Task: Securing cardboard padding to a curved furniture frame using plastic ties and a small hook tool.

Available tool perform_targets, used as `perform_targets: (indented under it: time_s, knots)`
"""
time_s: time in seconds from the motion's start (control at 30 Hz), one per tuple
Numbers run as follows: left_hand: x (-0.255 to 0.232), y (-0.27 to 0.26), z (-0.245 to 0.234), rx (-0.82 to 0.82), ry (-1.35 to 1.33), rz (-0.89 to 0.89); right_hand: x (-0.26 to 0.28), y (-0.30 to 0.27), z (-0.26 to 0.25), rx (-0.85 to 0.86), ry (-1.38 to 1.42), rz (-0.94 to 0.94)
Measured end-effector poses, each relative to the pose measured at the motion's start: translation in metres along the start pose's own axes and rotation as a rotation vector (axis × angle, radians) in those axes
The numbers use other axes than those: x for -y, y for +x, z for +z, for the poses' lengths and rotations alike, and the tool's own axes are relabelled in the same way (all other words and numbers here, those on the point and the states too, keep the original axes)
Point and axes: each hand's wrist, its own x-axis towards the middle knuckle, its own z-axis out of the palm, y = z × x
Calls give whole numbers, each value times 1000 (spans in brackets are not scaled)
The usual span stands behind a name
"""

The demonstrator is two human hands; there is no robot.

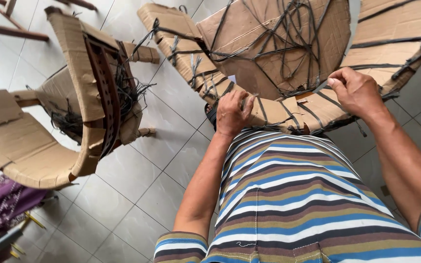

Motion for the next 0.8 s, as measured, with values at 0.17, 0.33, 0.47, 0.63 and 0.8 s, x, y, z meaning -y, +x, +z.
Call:
perform_targets:
  time_s: [0.17,0.33,0.47,0.63,0.8]
  knots:
    - [20,-4,36,111,217,-8,-25,-20,8,-48,-12,-25]
    - [10,4,36,150,180,-182,-40,-31,27,-123,-37,-81]
    - [3,4,35,131,265,-141,-39,-37,44,-331,-268,-264]
    - [13,1,44,-11,323,-10,-48,-35,65,-429,-332,-186]
    - [18,5,50,20,424,-5,-46,-28,66,-501,-389,-178]
